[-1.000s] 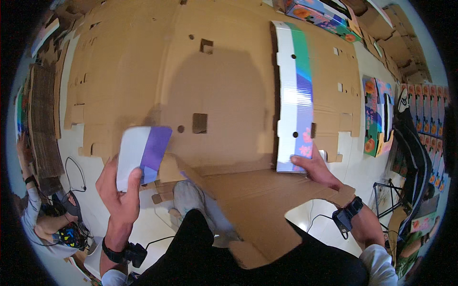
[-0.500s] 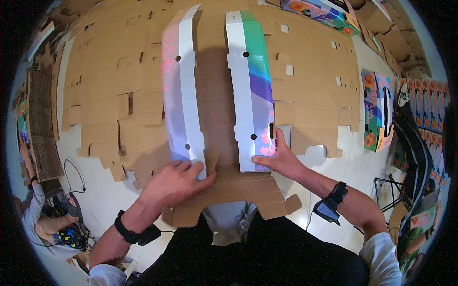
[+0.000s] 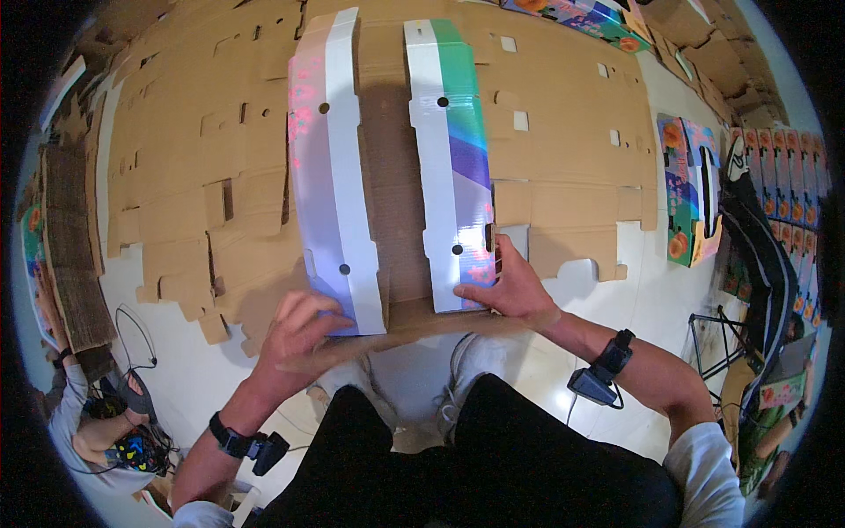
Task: The person assembles flat cardboard pieces into small boxes by folding and tucking flaps. They repeatedly pick up a flat piece, fold the sides, and secure the top flap to form a box, then place it aside.
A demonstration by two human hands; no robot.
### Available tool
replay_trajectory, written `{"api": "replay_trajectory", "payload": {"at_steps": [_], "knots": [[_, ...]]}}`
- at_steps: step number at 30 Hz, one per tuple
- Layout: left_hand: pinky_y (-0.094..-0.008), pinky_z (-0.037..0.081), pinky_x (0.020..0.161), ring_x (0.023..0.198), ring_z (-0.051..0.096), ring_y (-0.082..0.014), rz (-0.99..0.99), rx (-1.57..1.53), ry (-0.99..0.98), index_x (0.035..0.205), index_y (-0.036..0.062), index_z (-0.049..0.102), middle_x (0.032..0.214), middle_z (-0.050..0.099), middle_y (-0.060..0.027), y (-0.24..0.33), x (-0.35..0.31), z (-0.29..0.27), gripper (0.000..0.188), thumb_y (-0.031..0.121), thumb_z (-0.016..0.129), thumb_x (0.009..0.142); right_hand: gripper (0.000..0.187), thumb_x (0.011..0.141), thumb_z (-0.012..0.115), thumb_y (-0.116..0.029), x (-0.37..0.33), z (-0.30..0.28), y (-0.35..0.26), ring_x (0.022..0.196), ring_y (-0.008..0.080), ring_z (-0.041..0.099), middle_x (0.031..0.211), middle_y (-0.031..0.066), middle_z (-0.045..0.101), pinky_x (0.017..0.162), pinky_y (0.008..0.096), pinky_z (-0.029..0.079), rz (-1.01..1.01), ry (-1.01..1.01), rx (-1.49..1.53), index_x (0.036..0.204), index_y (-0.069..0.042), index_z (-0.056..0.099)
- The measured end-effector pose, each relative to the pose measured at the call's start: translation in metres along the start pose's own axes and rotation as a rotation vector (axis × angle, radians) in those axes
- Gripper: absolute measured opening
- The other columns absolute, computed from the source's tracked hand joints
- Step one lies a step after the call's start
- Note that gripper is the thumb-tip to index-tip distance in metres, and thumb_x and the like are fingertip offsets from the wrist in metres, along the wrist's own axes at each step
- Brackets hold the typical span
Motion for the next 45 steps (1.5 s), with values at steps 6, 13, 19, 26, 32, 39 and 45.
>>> {"api": "replay_trajectory", "payload": {"at_steps": [6,13,19,26,32,39,45], "knots": [[-0.0436,0.052,0.107,0.127,0.061,-0.0300,-0.594,-0.410,0.296,0.135,0.0009,0.063,0.128,0.062,-0.0146,-0.035,-0.006,0.029,0.065,0.020,0.096,0.082,0.037,0.117,0.051,-0.024,0.010,-0.025,0.022,0.121,0.0210,0.065,0.129,0.0109,0.069,0.111,0.0376,0.049,-0.195,-0.007,0.094,0.146,-0.001,0.055],[-0.0441,0.048,0.114,0.130,0.059,-0.0304,-0.460,-0.403,0.361,0.150,-0.0014,0.052,0.133,0.058,-0.0150,-0.032,-0.001,0.029,0.089,0.017,0.099,0.077,0.046,0.111,0.057,-0.009,0.034,-0.023,0.023,0.116,0.0194,0.070,0.127,0.0125,0.073,0.103,0.0367,0.055,-0.196,-0.050,0.486,0.156,-0.005,0.048],[-0.0444,0.048,0.116,0.131,0.061,-0.0321,-0.343,-0.225,0.305,0.150,-0.0025,0.057,0.148,0.060,-0.0183,-0.033,-0.001,0.027,0.086,0.018,0.098,0.077,0.045,0.112,0.066,-0.021,0.038,-0.031,0.007,0.109,0.0158,0.065,0.116,0.0047,0.065,0.098,0.0348,0.053,-0.139,-0.082,0.336,0.151,-0.009,0.048],[-0.0413,0.056,0.105,0.119,0.070,-0.0304,-0.333,-0.090,0.379,0.132,-0.0029,0.071,0.155,0.061,-0.0203,-0.022,0.005,0.024,0.059,0.014,0.094,0.080,0.043,0.110,0.069,-0.020,0.041,-0.023,-0.006,0.110,0.0176,0.060,0.118,0.0052,0.060,0.098,0.0359,0.051,-0.142,0.008,0.193,0.146,-0.009,0.048],[-0.0387,0.057,0.103,0.118,0.069,-0.0284,-0.439,-0.217,0.454,0.124,-0.0035,0.071,0.132,0.066,-0.0152,-0.025,0.002,0.033,0.046,0.009,0.090,0.084,0.038,0.110,0.064,-0.012,0.035,-0.029,0.005,0.110,0.0180,0.062,0.118,0.0060,0.061,0.099,0.0342,0.053,-0.045,0.018,0.351,0.145,-0.008,0.051],[-0.0386,0.058,0.103,0.121,0.065,-0.0227,-0.707,-0.569,0.553,0.130,-0.0027,0.067,0.138,0.057,-0.0120,-0.031,-0.003,0.046,0.052,0.005,0.090,0.084,0.036,0.108,0.066,-0.010,-0.015,-0.041,-0.011,0.100,0.0170,0.068,0.113,0.0103,0.066,0.091,0.0335,0.059,-0.126,0.275,0.163,0.144,-0.003,0.059],[-0.0390,0.058,0.104,0.128,0.062,-0.0240,-0.665,-0.697,0.607,0.141,-0.0031,0.061,0.142,0.054,-0.0137,-0.018,0.001,0.032,0.063,0.003,0.089,0.085,0.044,0.105,0.071,-0.010,-0.017,-0.023,-0.039,0.096,0.0174,0.068,0.107,0.0109,0.066,0.085,0.0337,0.059,-0.188,0.259,0.183,0.147,-0.004,0.059]]}}
Point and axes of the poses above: each hand's wrist, its own x-axis towards the middle knuckle, its own z-axis out of the palm, y = z × x, the point moved 3 cm from there along x, towards the middle knuckle
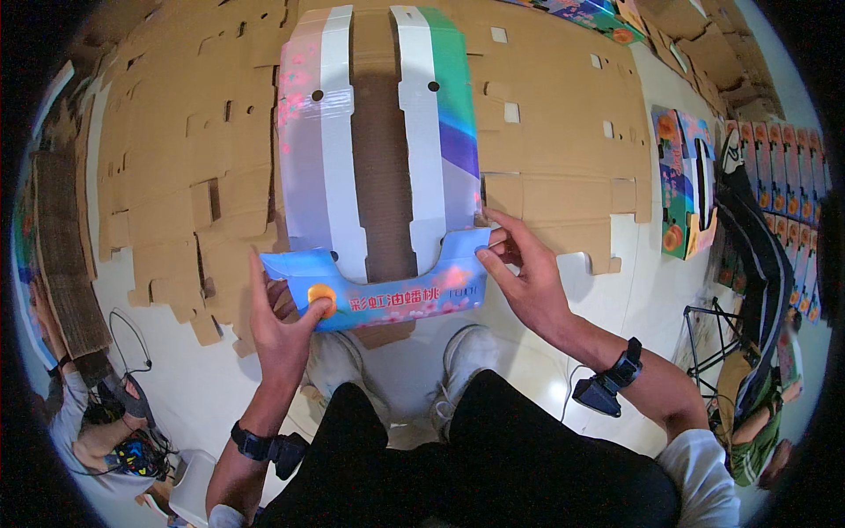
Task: The person assembles flat cardboard pieces into small boxes by folding and tucking flaps. They repeatedly pick up a flat piece, fold the sides, and secure the top flap to form a box, then place it aside.
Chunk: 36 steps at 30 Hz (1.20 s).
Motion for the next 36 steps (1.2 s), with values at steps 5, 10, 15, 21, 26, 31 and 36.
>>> {"api": "replay_trajectory", "payload": {"at_steps": [5,10,15,21,26,31,36], "knots": [[-0.0391,0.058,0.099,0.123,0.063,-0.0284,0.340,0.462,-0.075,0.142,-0.0051,0.060,0.138,0.056,-0.0171,0.020,0.003,-0.003,0.051,0.005,0.078,0.096,0.042,0.104,0.072,-0.008,0.006,0.001,-0.005,0.093,0.0150,0.066,0.102,0.0076,0.065,0.083,0.0318,0.058,0.034,-0.052,-0.078,0.145,-0.003,0.060],[-0.0409,0.056,0.097,0.114,0.064,-0.0311,0.269,0.457,-0.041,0.136,-0.0043,0.061,0.129,0.057,-0.0190,0.025,0.022,-0.004,0.035,0.009,0.068,0.104,0.040,0.104,0.074,-0.006,0.008,-0.002,-0.001,0.091,0.0113,0.064,0.096,0.0026,0.064,0.089,0.0295,0.057,0.072,-0.053,-0.131,0.142,-0.002,0.063],[-0.0403,0.055,0.096,0.109,0.064,-0.0288,0.217,0.366,-0.076,0.139,0.0006,0.056,0.118,0.059,-0.0160,0.027,0.031,-0.001,0.036,0.011,0.066,0.106,0.040,0.101,0.078,-0.015,0.015,-0.003,0.009,0.086,0.0159,0.070,0.097,0.0075,0.069,0.074,0.0337,0.057,0.007,-0.061,-0.179,0.138,-0.006,0.065],[-0.0405,0.053,0.102,0.117,0.064,-0.0245,-0.014,0.097,-0.133,0.148,0.0047,0.047,0.127,0.061,-0.0157,0.006,0.063,0.002,0.047,0.015,0.068,0.107,0.062,0.102,0.076,-0.012,0.035,0.000,0.034,0.111,0.0210,0.068,0.125,0.0141,0.067,0.093,0.0361,0.058,0.062,-0.078,-0.078,0.156,-0.010,0.045],[-0.0431,0.052,0.109,0.131,0.061,-0.0313,0.159,0.159,-0.190,0.160,0.0070,0.038,0.141,0.058,-0.0214,0.020,0.071,0.000,0.070,0.018,0.076,0.102,0.075,0.103,0.072,-0.008,0.038,0.011,0.036,0.126,0.0250,0.065,0.137,0.0171,0.063,0.103,0.0404,0.057,0.155,-0.250,0.152,0.164,-0.010,0.030],[-0.0512,0.051,0.110,0.132,0.058,-0.0454,0.387,0.782,0.005,0.168,0.0121,0.032,0.143,0.054,-0.0275,0.065,0.072,0.005,0.099,0.025,0.088,0.088,0.081,0.103,0.066,0.004,-0.007,0.033,0.009,0.118,0.0241,0.069,0.133,0.0150,0.064,0.103,0.0377,0.057,0.121,-0.562,0.193,0.170,-0.013,0.024],[-0.0540,0.052,0.106,0.125,0.058,-0.0494,0.475,0.873,0.046,0.162,0.0175,0.045,0.138,0.054,-0.0274,0.093,0.081,0.013,0.097,0.016,0.088,0.076,0.065,0.100,0.064,0.008,-0.025,0.044,0.003,0.107,0.0191,0.068,0.123,0.0096,0.065,0.100,0.0357,0.057,0.129,-0.455,0.089,0.159,-0.008,0.044]]}}
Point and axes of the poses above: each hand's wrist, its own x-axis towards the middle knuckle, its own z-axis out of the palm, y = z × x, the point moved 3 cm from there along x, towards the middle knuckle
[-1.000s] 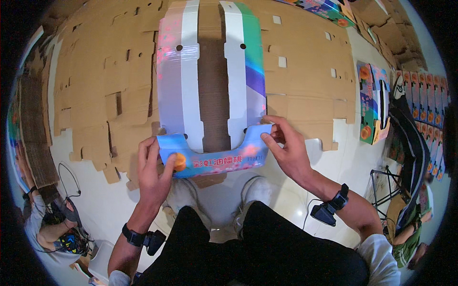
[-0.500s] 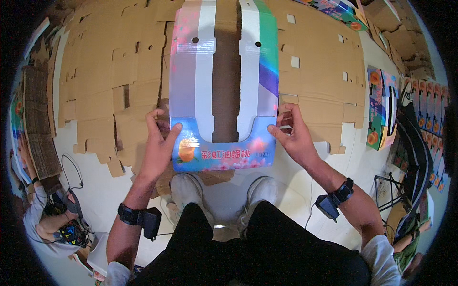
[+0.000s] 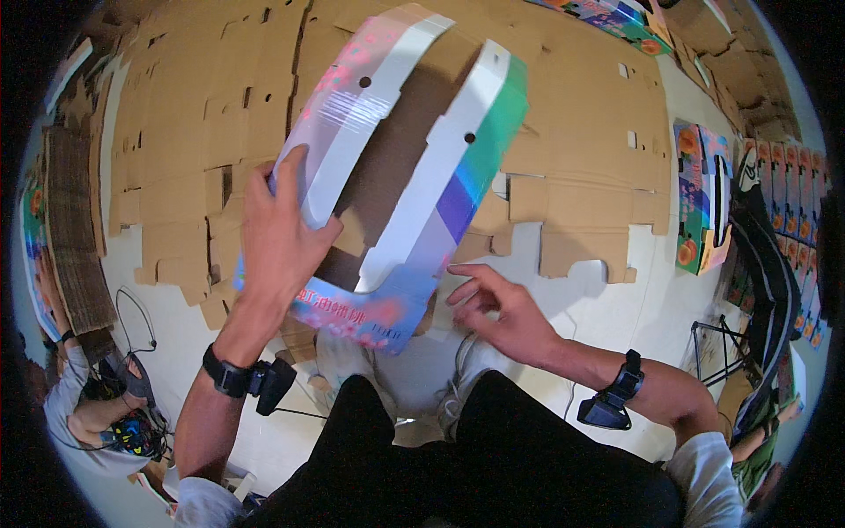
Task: The person assembles flat cardboard pieces into small boxes by folding and tucking flaps. They repeatedly pick up a flat piece, fold the sides, and secure the top flap to form a box, then place it aside.
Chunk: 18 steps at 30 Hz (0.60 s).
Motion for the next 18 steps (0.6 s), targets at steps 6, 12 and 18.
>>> {"api": "replay_trajectory", "payload": {"at_steps": [6,12,18], "knots": [[-0.0531,0.051,0.112,0.132,0.058,-0.0470,0.250,0.016,-0.025,0.155,0.0156,0.055,0.145,0.055,-0.0229,0.009,-0.013,-0.040,0.095,0.013,0.083,0.063,0.039,0.104,0.069,-0.018,-0.006,-0.102,-0.040,0.110,0.0262,0.060,0.119,0.0162,0.062,0.105,0.0414,0.048,-0.182,0.962,-0.508,0.139,-0.001,0.063],[-0.0530,0.050,0.108,0.126,0.058,-0.0448,0.493,0.093,-0.052,0.144,0.0193,0.069,0.146,0.055,-0.0231,0.023,-0.021,-0.044,0.081,0.023,0.087,0.065,0.049,0.111,0.061,-0.040,0.004,-0.102,-0.016,0.125,0.0311,0.063,0.127,0.0226,0.067,0.115,0.0415,0.046,0.026,0.713,-0.250,0.139,0.000,0.066],[-0.0518,0.048,0.110,0.126,0.056,-0.0425,0.440,0.139,-0.168,0.149,0.0260,0.065,0.141,0.056,-0.0199,-0.006,-0.004,-0.003,0.090,0.021,0.093,0.064,0.036,0.101,0.080,-0.027,-0.022,-0.052,0.005,0.111,0.0231,0.075,0.109,0.0151,0.077,0.099,0.0368,0.060,0.242,0.434,-0.189,0.124,-0.003,0.066]]}}
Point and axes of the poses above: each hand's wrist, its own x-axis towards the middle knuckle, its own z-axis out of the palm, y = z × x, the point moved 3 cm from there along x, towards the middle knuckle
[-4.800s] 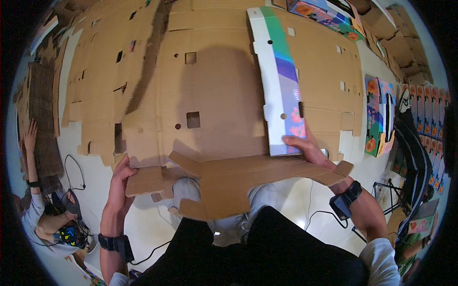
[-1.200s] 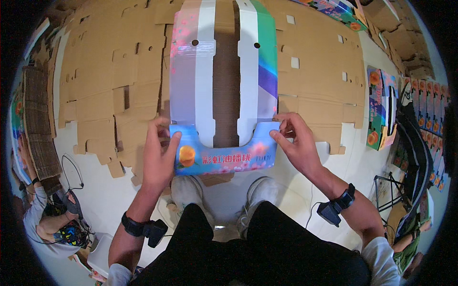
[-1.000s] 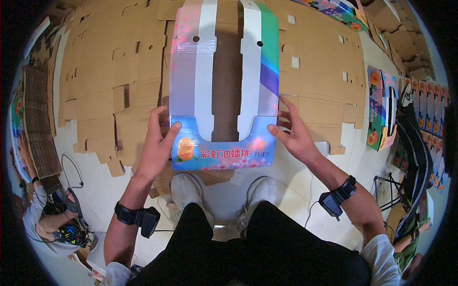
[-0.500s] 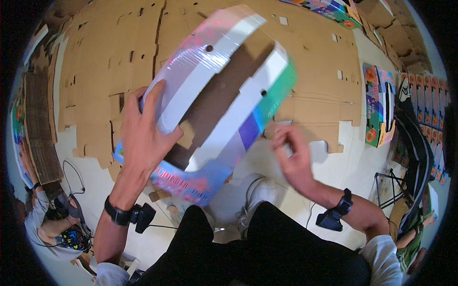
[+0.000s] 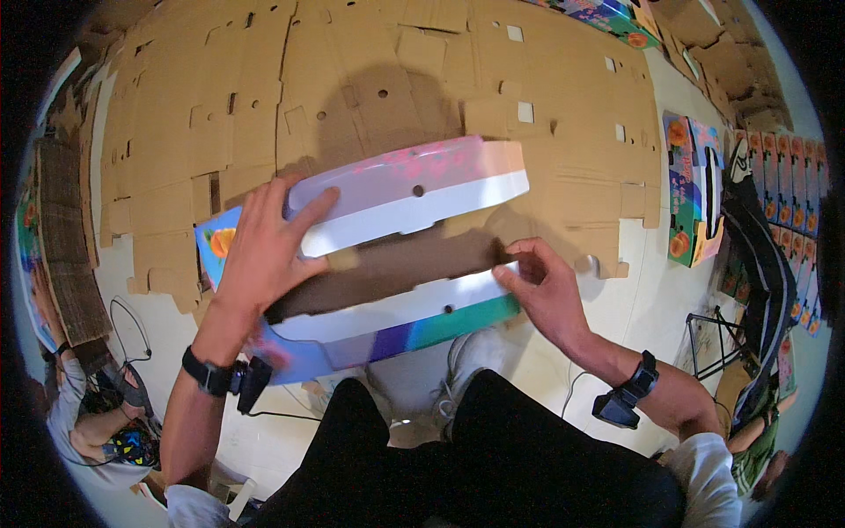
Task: The person assembles flat cardboard pieces into small boxes by folding and tucking flaps. They repeatedly pick up a flat piece, fold the sides, and secure the top flap to form a box, then place it aside.
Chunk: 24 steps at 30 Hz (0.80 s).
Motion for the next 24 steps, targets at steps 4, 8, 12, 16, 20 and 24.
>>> {"api": "replay_trajectory", "payload": {"at_steps": [4,8,12,16,20,24], "knots": [[-0.0515,0.046,0.111,0.124,0.055,-0.0407,0.016,0.097,-0.034,0.154,0.0295,0.061,0.138,0.057,-0.0179,-0.016,-0.006,0.014,0.093,0.023,0.093,0.066,0.030,0.102,0.078,-0.008,-0.011,0.011,-0.006,0.113,0.0170,0.070,0.115,0.0114,0.073,0.106,0.0352,0.058,0.058,-0.149,0.197,0.127,-0.003,0.061],[-0.0520,0.045,0.111,0.124,0.055,-0.0404,0.032,0.079,0.009,0.155,0.0303,0.060,0.138,0.057,-0.0174,-0.018,-0.008,0.015,0.092,0.024,0.092,0.069,0.023,0.106,0.070,-0.004,-0.019,0.012,-0.012,0.123,0.0195,0.070,0.122,0.0154,0.075,0.105,0.0355,0.057,0.121,-0.236,0.224,0.126,-0.003,0.061],[-0.0518,0.044,0.111,0.123,0.055,-0.0406,0.044,0.094,-0.003,0.155,0.0307,0.060,0.137,0.057,-0.0166,-0.018,-0.008,0.014,0.091,0.027,0.091,0.070,0.018,0.103,0.056,0.006,-0.028,0.021,-0.020,0.111,0.0189,0.073,0.116,0.0154,0.077,0.095,0.0327,0.055,-0.047,-0.314,0.570,0.118,-0.001,0.064],[-0.0538,0.043,0.114,0.127,0.055,-0.0419,0.039,0.097,-0.009,0.155,0.0288,0.060,0.140,0.057,-0.0186,-0.017,-0.007,0.015,0.093,0.029,0.092,0.067,0.023,0.102,0.048,0.007,-0.001,0.025,-0.010,0.109,0.0180,0.070,0.108,0.0077,0.073,0.099,0.0329,0.053,-0.263,-0.283,0.331,0.117,-0.003,0.063],[-0.0550,0.043,0.115,0.130,0.055,-0.0428,0.013,0.056,0.017,0.153,0.0272,0.062,0.144,0.057,-0.0189,-0.016,-0.005,0.020,0.091,0.029,0.091,0.067,0.030,0.108,0.059,-0.016,0.060,-0.016,0.010,0.117,0.0240,0.066,0.128,0.0111,0.069,0.102,0.0370,0.052,-0.130,0.361,0.042,0.134,-0.002,0.064],[-0.0515,0.044,0.113,0.127,0.055,-0.0398,0.005,-0.008,0.081,0.148,0.0283,0.066,0.139,0.059,-0.0174,-0.018,-0.007,0.020,0.083,0.026,0.091,0.068,0.071,0.112,0.053,-0.053,0.091,-0.002,-0.007,0.136,0.0262,0.059,0.152,0.0174,0.061,0.116,0.0396,0.045,0.102,-0.067,0.396,0.159,-0.001,0.051]]}}
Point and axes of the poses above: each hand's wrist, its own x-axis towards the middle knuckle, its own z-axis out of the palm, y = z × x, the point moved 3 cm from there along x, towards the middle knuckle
